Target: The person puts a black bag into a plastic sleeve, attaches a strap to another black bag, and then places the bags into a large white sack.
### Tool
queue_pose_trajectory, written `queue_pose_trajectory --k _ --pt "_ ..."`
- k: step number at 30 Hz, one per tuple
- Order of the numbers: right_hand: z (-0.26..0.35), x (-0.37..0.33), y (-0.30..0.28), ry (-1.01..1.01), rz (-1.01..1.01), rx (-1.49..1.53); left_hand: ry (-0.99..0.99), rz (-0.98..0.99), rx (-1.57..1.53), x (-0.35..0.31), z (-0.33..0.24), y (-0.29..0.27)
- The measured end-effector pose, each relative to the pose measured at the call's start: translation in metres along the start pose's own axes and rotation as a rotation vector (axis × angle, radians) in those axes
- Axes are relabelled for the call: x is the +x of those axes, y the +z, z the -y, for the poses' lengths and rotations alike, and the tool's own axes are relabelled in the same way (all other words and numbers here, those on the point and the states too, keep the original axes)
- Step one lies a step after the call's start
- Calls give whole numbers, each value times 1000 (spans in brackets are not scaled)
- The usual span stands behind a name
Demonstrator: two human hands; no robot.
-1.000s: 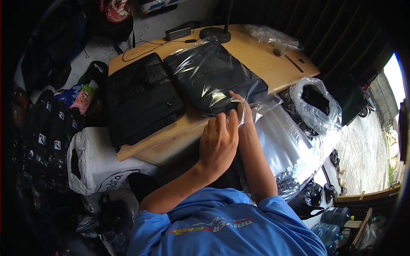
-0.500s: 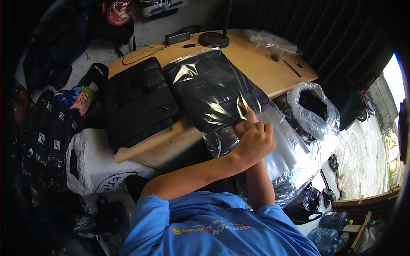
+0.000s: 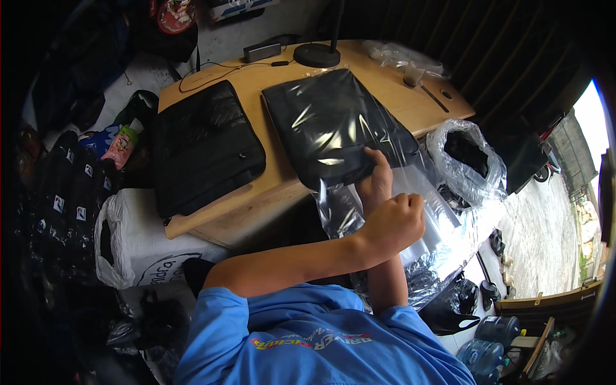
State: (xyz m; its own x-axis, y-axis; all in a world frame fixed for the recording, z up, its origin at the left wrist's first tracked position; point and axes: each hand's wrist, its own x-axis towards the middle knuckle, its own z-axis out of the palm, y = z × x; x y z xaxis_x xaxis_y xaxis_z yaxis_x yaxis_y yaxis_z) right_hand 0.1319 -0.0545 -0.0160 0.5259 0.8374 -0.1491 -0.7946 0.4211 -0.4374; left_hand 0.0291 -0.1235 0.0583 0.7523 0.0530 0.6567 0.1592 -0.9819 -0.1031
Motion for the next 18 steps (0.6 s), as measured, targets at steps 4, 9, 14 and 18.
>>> queue_pose_trajectory --k 4,9,14,18 --pt "44 3 -65 -136 244 -339 -346 -219 -395 5 85 -35" --pt "88 -27 -79 3 -148 -469 -740 -40 55 -67 299 -1" --pt "103 -45 -83 -125 -250 -382 -863 197 -359 -56 321 61" --pt "113 -40 -85 -18 -241 -556 -843 278 -464 -10 319 90"
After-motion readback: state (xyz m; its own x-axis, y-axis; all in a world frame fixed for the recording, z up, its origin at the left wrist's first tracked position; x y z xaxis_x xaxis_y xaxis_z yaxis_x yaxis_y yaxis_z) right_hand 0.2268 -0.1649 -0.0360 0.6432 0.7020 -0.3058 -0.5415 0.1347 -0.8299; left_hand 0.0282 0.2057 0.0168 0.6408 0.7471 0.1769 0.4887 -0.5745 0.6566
